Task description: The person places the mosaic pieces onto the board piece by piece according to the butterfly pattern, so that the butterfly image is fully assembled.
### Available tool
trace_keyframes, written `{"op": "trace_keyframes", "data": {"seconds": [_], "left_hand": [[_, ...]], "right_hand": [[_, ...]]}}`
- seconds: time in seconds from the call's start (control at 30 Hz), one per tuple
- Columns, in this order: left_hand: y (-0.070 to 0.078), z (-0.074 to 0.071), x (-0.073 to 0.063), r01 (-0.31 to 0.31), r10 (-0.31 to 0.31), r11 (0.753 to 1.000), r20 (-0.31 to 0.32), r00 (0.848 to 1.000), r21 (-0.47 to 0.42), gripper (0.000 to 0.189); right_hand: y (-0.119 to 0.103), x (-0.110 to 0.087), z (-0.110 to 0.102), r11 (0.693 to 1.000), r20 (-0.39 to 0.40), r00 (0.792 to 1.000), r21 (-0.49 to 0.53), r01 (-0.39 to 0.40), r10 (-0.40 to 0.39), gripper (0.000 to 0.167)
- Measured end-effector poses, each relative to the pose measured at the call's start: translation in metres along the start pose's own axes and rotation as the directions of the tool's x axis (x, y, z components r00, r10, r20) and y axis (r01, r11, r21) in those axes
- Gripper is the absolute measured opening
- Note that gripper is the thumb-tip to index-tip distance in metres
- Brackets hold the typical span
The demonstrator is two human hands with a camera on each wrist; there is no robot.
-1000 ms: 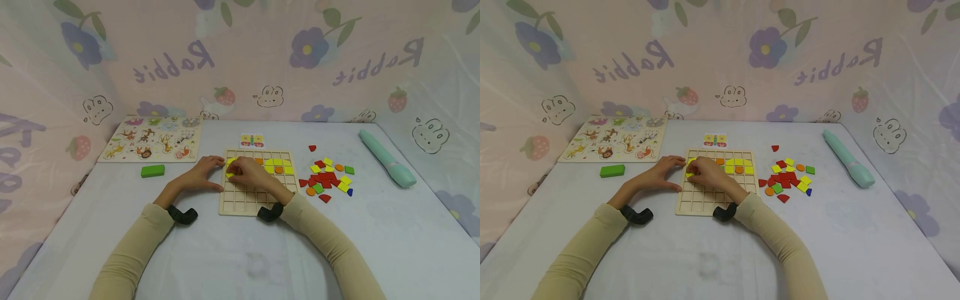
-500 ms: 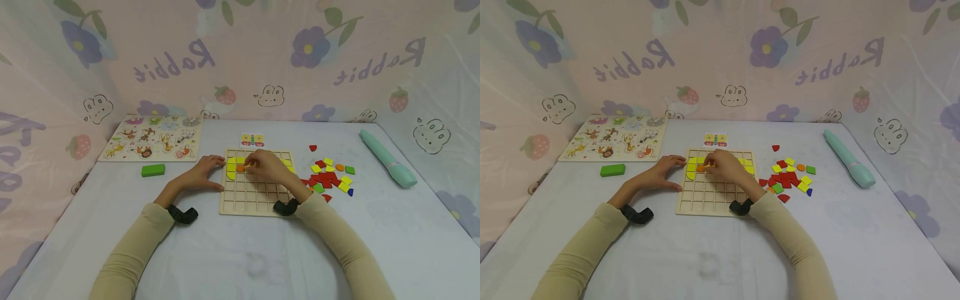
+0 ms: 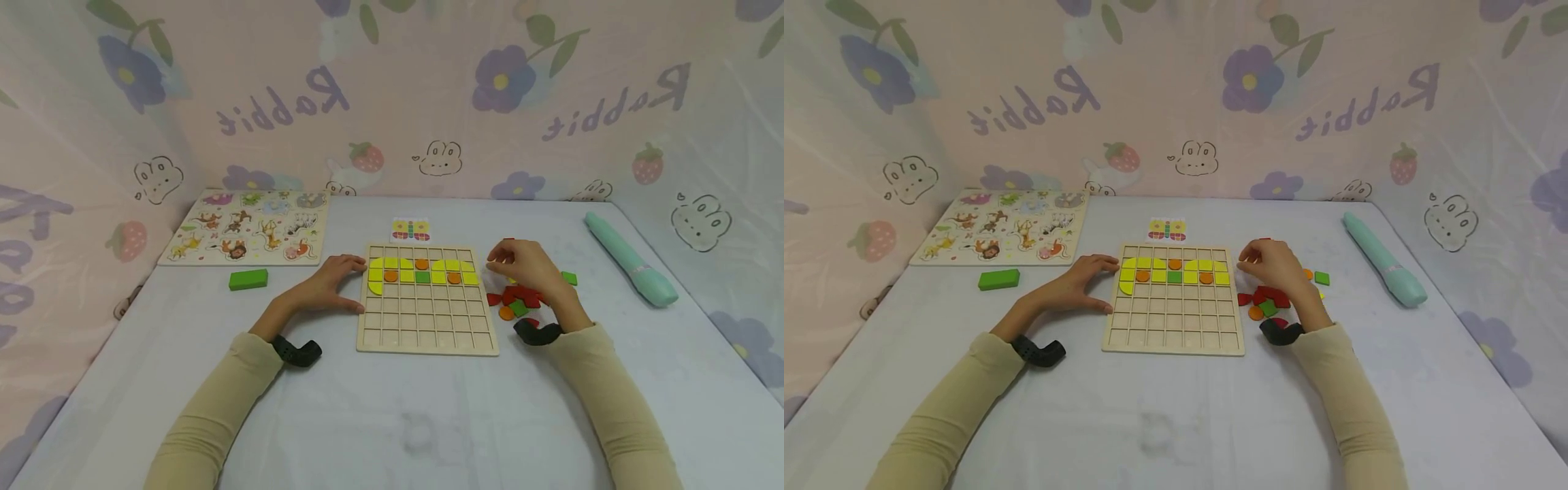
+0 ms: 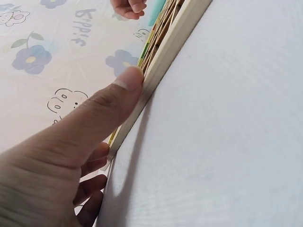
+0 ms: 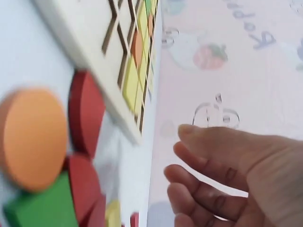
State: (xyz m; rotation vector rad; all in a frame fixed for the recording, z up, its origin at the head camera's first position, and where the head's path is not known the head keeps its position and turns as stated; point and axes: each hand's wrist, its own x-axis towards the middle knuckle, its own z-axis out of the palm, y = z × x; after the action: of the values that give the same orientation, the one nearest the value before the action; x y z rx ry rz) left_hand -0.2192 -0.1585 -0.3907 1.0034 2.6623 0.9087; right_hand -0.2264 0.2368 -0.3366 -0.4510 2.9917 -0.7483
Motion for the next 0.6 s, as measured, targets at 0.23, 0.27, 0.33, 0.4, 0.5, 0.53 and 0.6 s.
{"op": "trace_keyframes", "data": {"seconds": [0.23, 0.27, 0.33, 0.4, 0.5, 0.53, 0.6], "left_hand": [[-0.003, 0.002, 0.000, 0.005, -0.005, 1.000, 0.002, 1.000, -0.008, 0.082], [-0.003, 0.002, 0.000, 0.007, -0.007, 1.000, 0.004, 1.000, -0.007, 0.082], [-0.003, 0.002, 0.000, 0.012, -0.012, 1.000, 0.006, 1.000, -0.006, 0.082], [-0.003, 0.002, 0.000, 0.015, -0.015, 1.000, 0.006, 1.000, -0.004, 0.082], [-0.002, 0.001, 0.000, 0.013, -0.013, 1.000, 0.004, 1.000, -0.001, 0.083], [-0.001, 0.001, 0.000, 0.014, -0.014, 1.000, 0.003, 1.000, -0.001, 0.083], [-0.001, 0.000, 0.000, 0.014, -0.014, 1.000, 0.004, 1.000, -0.001, 0.083]], "right_hand": [[0.021, -0.010, -0.013, 0.984, 0.059, 0.982, -0.004, -0.178, 0.178, 0.025], [0.022, -0.011, -0.013, 0.980, 0.073, 0.978, -0.010, -0.197, 0.197, 0.025], [0.026, -0.011, -0.013, 0.974, 0.100, 0.969, -0.030, -0.223, 0.225, 0.028], [0.030, -0.010, -0.012, 0.970, 0.115, 0.963, -0.062, -0.236, 0.242, 0.031], [0.033, -0.008, -0.009, 0.963, 0.109, 0.960, -0.112, -0.244, 0.256, 0.036], [0.034, -0.008, -0.008, 0.962, 0.104, 0.960, -0.120, -0.246, 0.259, 0.037], [0.034, -0.007, -0.007, 0.965, 0.106, 0.963, -0.118, -0.234, 0.246, 0.034]]}}
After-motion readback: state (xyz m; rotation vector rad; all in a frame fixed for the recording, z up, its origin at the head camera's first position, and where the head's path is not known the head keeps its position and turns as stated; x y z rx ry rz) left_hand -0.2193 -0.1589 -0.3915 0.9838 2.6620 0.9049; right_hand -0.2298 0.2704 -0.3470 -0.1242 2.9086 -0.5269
